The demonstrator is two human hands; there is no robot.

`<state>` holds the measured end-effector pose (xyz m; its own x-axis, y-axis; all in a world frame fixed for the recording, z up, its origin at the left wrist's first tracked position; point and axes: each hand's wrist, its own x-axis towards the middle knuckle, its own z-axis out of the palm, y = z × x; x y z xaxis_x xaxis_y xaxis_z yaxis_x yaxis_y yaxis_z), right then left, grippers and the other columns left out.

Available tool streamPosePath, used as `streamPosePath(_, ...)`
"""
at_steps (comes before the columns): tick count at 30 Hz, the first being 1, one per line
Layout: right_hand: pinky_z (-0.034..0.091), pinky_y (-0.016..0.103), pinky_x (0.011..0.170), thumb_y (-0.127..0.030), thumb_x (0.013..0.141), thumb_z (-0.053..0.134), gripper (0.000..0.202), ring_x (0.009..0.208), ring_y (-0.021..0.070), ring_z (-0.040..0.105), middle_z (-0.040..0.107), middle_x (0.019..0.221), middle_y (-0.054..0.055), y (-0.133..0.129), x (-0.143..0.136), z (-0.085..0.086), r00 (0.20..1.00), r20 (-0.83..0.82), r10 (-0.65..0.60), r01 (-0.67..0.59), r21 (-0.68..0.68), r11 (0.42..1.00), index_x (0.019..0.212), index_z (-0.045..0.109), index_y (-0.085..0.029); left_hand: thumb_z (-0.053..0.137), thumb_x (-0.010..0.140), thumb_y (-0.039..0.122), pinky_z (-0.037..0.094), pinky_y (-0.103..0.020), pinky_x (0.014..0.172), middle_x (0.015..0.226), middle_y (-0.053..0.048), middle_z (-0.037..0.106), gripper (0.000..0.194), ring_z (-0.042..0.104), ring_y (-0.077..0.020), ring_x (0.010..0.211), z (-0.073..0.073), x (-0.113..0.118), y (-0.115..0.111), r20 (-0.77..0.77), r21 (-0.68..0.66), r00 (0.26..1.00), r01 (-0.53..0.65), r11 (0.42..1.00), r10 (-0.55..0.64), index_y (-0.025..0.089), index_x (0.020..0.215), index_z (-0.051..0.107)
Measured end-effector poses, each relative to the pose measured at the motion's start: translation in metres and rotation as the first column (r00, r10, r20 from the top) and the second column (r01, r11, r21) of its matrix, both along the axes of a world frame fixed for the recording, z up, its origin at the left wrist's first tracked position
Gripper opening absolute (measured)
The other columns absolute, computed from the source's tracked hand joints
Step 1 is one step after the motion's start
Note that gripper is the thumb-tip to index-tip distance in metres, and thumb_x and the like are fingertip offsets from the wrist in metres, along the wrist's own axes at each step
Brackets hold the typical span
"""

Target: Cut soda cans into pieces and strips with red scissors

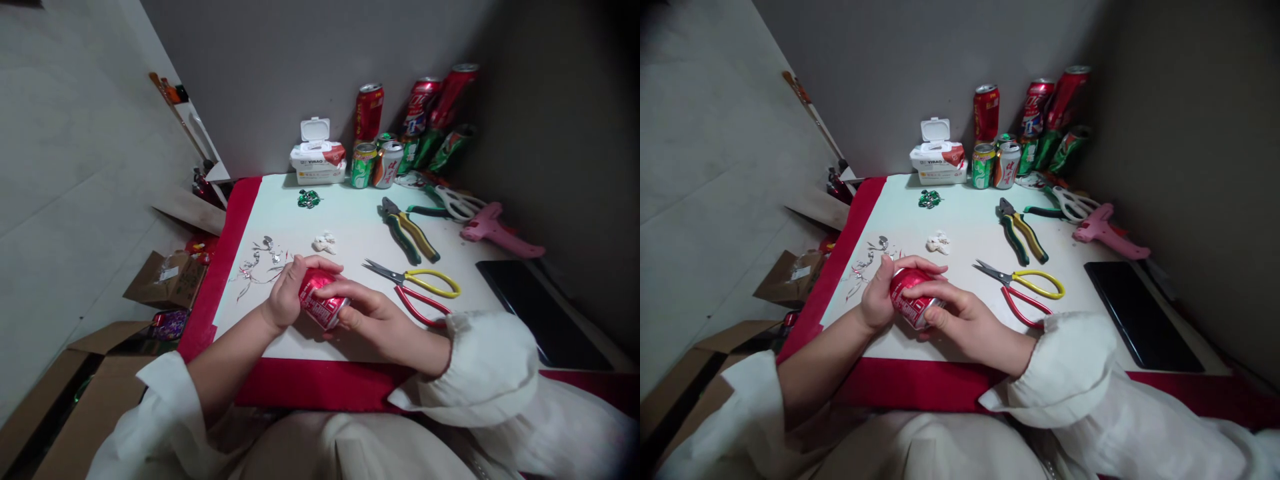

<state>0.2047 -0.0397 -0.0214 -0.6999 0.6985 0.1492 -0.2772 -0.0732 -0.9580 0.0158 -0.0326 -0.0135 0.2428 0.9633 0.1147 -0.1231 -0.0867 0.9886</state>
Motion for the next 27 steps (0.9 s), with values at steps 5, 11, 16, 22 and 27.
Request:
streamPosePath(5, 0.058, 0.029, 0.078, -0.049, 0.097, 0.062, 0.039, 0.087, 0.0132, 0.064, 0.064, 0.115, 0.007, -0.001, 0.0, 0.003, 0.996, 0.082, -0.04, 0.037, 0.047, 0.998, 0.126, 0.066, -0.023, 0.031, 0.093, 0.078, 0.05, -0.045, 0.101, 0.104, -0.015, 0.076, 0.078, 0.071, -0.0305, 0.105, 0.001, 0.001, -0.001, 0.014, -0.006, 1.0, -0.02, 1.0, 0.02, 0.015, 0.095, 0.077)
streamPosePath(11, 0.058, 0.03, 0.076, -0.05, 0.096, 0.062, 0.039, 0.082, 0.0134, 0.064, 0.065, 0.11, 0.005, -0.002, -0.002, 0.006, 0.995, 0.095, -0.038, 0.037, 0.014, 0.999, 0.125, 0.065, -0.024, 0.038, 0.092, 0.077, 0.048, -0.047, 0.106, 0.104, -0.014, 0.077, 0.072, 0.069, -0.0324, 0.111, -0.001, 0.002, 0.0, 0.062, -0.016, 0.998, -0.011, 1.0, 0.012, 0.018, 0.091, 0.078)
streamPosePath(16, 0.054, 0.028, 0.076, -0.048, 0.096, 0.063, 0.037, 0.084, 0.0134, 0.062, 0.067, 0.113, 0.006, -0.003, -0.003, 0.004, 0.99, 0.105, -0.096, 0.084, 0.105, 0.991, 0.123, 0.068, -0.023, 0.038, 0.093, 0.075, 0.047, -0.046, 0.106, 0.103, -0.014, 0.078, 0.07, 0.07, -0.0319, 0.11, -0.002, 0.0, 0.001, 0.068, 0.01, 0.998, 0.009, 1.0, -0.009, 0.017, 0.093, 0.078)
streamPosePath(22, 0.054, 0.032, 0.088, -0.045, 0.099, 0.06, 0.033, 0.096, 0.0154, 0.065, 0.067, 0.115, 0.006, 0.003, 0.002, 0.007, 0.99, 0.085, -0.11, 0.091, 0.203, 0.975, 0.125, 0.068, -0.026, 0.042, 0.094, 0.071, 0.039, -0.049, 0.116, 0.142, -0.014, 0.063, 0.067, 0.056, -0.0353, 0.134, -0.01, 0.004, 0.008, 0.154, 0.053, 0.987, 0.031, 0.998, -0.038, 0.019, 0.124, 0.072)
streamPosePath(27, 0.038, 0.043, 0.118, -0.044, 0.101, 0.055, 0.033, 0.142, 0.0239, 0.046, 0.053, 0.146, 0.009, 0.009, 0.006, 0.016, 0.967, 0.162, -0.197, 0.109, 0.432, 0.895, 0.128, 0.068, -0.03, 0.05, 0.091, 0.071, 0.03, -0.048, 0.122, 0.168, -0.008, 0.031, 0.077, 0.041, -0.0323, 0.148, -0.012, 0.008, 0.014, 0.321, -0.085, 0.944, -0.048, 0.995, 0.073, 0.033, 0.156, 0.037)
